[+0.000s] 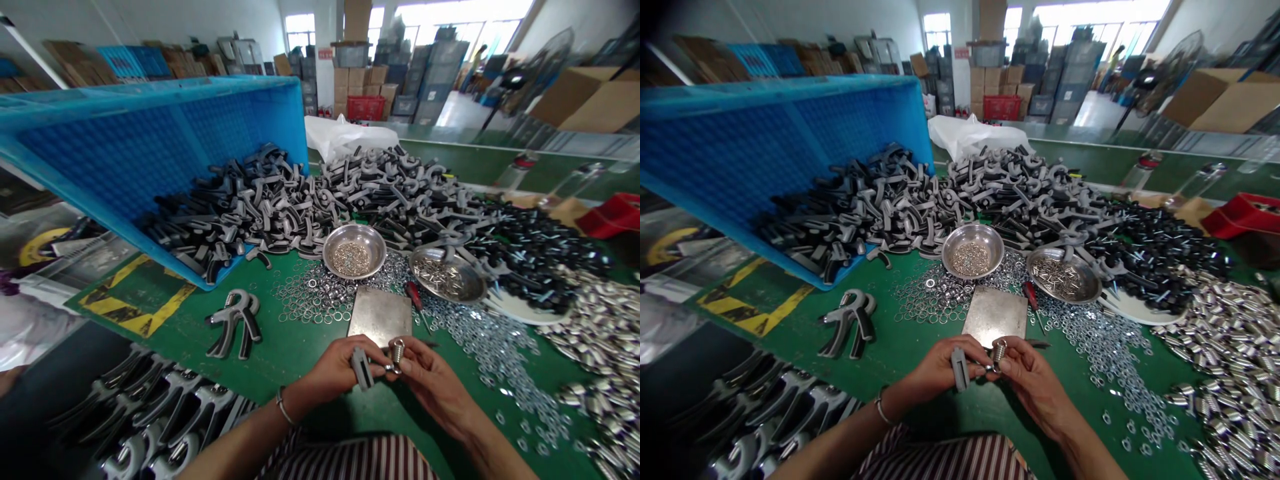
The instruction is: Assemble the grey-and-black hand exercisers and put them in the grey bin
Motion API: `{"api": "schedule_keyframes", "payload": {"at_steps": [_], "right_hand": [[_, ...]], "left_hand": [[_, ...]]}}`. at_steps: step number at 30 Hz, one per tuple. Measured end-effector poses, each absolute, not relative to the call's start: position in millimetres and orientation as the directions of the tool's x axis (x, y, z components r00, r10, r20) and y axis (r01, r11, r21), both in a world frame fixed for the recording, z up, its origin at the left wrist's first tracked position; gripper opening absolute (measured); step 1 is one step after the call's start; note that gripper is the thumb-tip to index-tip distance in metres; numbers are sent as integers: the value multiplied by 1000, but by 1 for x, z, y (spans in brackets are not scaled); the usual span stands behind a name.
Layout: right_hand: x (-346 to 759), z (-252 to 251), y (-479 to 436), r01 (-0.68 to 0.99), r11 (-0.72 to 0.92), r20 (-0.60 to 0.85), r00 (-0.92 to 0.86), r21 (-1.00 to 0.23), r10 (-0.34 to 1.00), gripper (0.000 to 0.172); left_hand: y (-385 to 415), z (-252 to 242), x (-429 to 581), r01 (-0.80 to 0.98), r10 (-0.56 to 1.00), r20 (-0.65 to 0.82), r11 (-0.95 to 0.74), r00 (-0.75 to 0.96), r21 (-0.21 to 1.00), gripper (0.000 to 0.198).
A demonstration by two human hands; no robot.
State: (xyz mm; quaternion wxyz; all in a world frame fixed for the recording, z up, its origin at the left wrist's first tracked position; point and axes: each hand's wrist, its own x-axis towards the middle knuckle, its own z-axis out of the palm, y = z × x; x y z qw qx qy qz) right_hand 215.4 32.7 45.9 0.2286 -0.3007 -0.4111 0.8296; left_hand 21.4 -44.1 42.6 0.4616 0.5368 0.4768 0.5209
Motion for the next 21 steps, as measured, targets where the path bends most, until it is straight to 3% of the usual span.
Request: {"api": "schedule_keyframes", "payload": {"at_steps": [4,8,11,14,21], "right_hand": [[207,39,27,-211,-599,-301,-709,-772,638,25],[206,31,32,-211,-505,-260,-659,-837,706,28],[214,33,43,-88,-338,-200,-658,-937,726,26],[221,41,51,80,-194,-198,-659,-978,725,27],[208,45,37,10,-241,-196,-613,-971,765,28]], "left_hand": [[-43,41,20,63,982,186,-187,24,980,17],[-48,41,8,104,999,30,-28,-14,994,28],[-53,43,-8,24,995,-97,97,-4,995,46],[-54,45,-17,-64,989,-138,135,-47,989,45],[-42,36,10,61,975,-137,149,-177,987,48]]}}
